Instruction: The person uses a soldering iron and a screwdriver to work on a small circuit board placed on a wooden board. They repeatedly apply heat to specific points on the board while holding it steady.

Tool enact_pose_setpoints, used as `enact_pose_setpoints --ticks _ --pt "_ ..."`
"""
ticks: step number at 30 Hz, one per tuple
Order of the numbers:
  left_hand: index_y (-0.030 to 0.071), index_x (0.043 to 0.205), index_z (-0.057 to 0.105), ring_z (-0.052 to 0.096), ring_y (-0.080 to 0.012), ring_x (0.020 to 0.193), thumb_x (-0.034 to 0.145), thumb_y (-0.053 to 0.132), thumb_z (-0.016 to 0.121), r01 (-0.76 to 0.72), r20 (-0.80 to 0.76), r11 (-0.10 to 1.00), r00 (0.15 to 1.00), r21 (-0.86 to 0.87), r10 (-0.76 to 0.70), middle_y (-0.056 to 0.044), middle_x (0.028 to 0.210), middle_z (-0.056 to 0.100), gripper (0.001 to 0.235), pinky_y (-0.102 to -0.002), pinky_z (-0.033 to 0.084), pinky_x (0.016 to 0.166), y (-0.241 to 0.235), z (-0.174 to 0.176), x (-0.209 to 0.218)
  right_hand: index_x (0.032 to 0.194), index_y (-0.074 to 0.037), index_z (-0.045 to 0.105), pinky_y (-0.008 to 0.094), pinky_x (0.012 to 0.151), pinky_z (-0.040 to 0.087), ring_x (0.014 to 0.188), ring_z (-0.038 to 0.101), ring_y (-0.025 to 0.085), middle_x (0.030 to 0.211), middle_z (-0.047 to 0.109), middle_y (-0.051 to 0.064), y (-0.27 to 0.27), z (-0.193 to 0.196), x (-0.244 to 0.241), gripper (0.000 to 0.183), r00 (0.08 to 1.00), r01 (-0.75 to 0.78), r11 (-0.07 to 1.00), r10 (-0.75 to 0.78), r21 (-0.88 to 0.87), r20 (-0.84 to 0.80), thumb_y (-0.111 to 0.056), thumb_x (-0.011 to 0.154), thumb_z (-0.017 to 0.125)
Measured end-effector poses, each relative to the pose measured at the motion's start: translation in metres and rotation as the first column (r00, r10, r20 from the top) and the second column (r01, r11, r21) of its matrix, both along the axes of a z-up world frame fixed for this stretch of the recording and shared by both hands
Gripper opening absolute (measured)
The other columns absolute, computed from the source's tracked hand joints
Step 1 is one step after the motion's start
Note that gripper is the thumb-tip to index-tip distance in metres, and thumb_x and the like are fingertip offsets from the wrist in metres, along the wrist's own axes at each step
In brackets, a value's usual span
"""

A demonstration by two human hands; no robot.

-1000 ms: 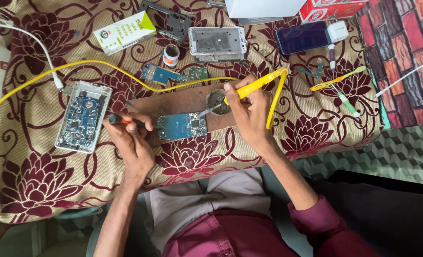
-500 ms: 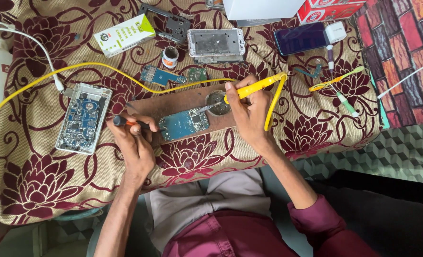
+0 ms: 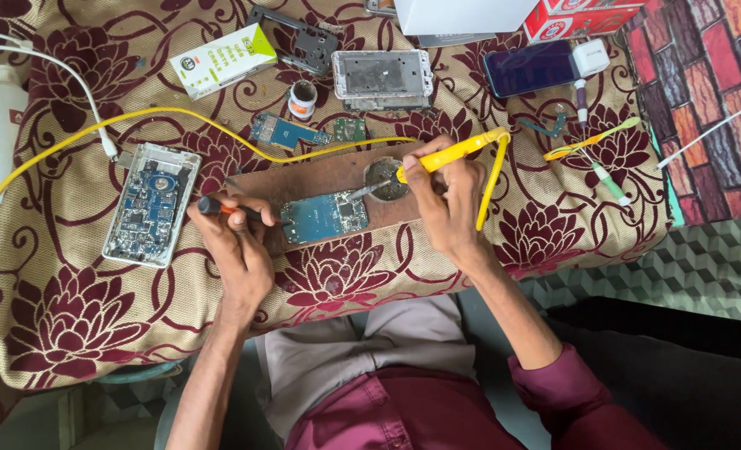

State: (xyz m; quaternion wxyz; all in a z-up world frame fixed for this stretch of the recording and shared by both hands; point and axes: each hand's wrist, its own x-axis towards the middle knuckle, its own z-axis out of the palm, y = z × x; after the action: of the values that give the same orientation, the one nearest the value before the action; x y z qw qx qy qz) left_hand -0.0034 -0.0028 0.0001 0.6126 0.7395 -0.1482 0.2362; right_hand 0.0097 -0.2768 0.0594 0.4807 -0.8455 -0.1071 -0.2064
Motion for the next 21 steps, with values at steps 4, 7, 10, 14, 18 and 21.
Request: enact_pose_setpoints --ticks 4,7,10,14,18,21 --pt "0.005 0.121 0.031 0.056 -0.0156 0.078 0.119 0.017 0.026 0.002 -0.007 1.0 1.0 -0.01 -0.002 -0.01 0.089 0.058 0.013 -0.027 0.047 0.072 -0.002 0.0 0.002 0.089 -0.007 0.055 0.024 0.046 0.023 0.049 0.033 0.003 0.059 0.045 -0.007 0.001 -0.002 -0.002 0.022 0.998 0.049 0.999 -0.048 -0.015 0.04 -0.017 0.107 0.063" --pt "0.005 0.12 0.032 0.056 -0.0152 0.076 0.119 0.018 0.026 -0.003 -0.018 1.0 1.0 -0.018 0.002 -0.01 0.089 0.059 0.014 -0.025 0.046 0.068 -0.001 -0.001 0.004 0.086 -0.007 0.052 0.024 0.043 0.023 0.047 0.036 0.001 0.058 0.045 -0.007 0.003 -0.004 -0.002 0.024 0.997 0.073 0.997 -0.073 0.012 0.009 -0.014 0.106 0.063" --pt "0.006 0.12 0.031 0.055 -0.0154 0.077 0.119 0.019 0.026 0.001 0.003 1.0 1.0 -0.018 -0.001 -0.01 0.089 0.059 0.014 -0.026 0.048 0.071 -0.001 -0.001 0.004 0.085 -0.006 0.051 0.023 0.043 0.025 0.049 0.039 0.0 0.06 0.047 -0.007 0.006 -0.004 -0.004 0.024 0.999 0.05 0.996 -0.05 0.074 -0.01 -0.01 0.106 0.063" --pt "0.005 0.119 0.031 0.056 -0.0149 0.076 0.118 0.019 0.027 0.003 -0.032 0.999 0.999 -0.039 -0.004 -0.01 0.09 0.058 0.014 -0.027 0.049 0.07 -0.002 -0.001 0.002 0.081 -0.005 0.05 0.024 0.047 0.026 0.055 0.038 0.001 0.065 0.045 -0.004 0.012 -0.004 -0.006 0.028 0.994 0.076 0.986 -0.086 0.148 0.061 -0.003 0.103 0.067" --pt "0.005 0.121 0.03 0.055 -0.0159 0.079 0.119 0.017 0.027 -0.004 0.004 1.0 1.0 -0.021 0.004 -0.011 0.091 0.057 0.012 -0.029 0.051 0.076 -0.002 0.0 0.002 0.075 -0.004 0.052 0.021 0.045 0.03 0.053 0.043 0.0 0.065 0.05 -0.004 0.012 -0.008 -0.006 0.028 0.975 0.158 0.986 -0.163 0.043 0.151 0.001 0.095 0.071" --pt "0.005 0.121 0.031 0.054 -0.0162 0.08 0.119 0.016 0.027 0.001 -0.025 0.999 1.0 -0.048 -0.002 -0.011 0.092 0.056 0.011 -0.03 0.051 0.077 -0.003 0.0 0.001 0.075 -0.005 0.052 0.022 0.048 0.03 0.056 0.042 0.001 0.067 0.05 -0.002 0.009 -0.016 -0.007 0.028 0.964 0.172 0.985 -0.173 0.025 0.202 0.001 0.094 0.072"
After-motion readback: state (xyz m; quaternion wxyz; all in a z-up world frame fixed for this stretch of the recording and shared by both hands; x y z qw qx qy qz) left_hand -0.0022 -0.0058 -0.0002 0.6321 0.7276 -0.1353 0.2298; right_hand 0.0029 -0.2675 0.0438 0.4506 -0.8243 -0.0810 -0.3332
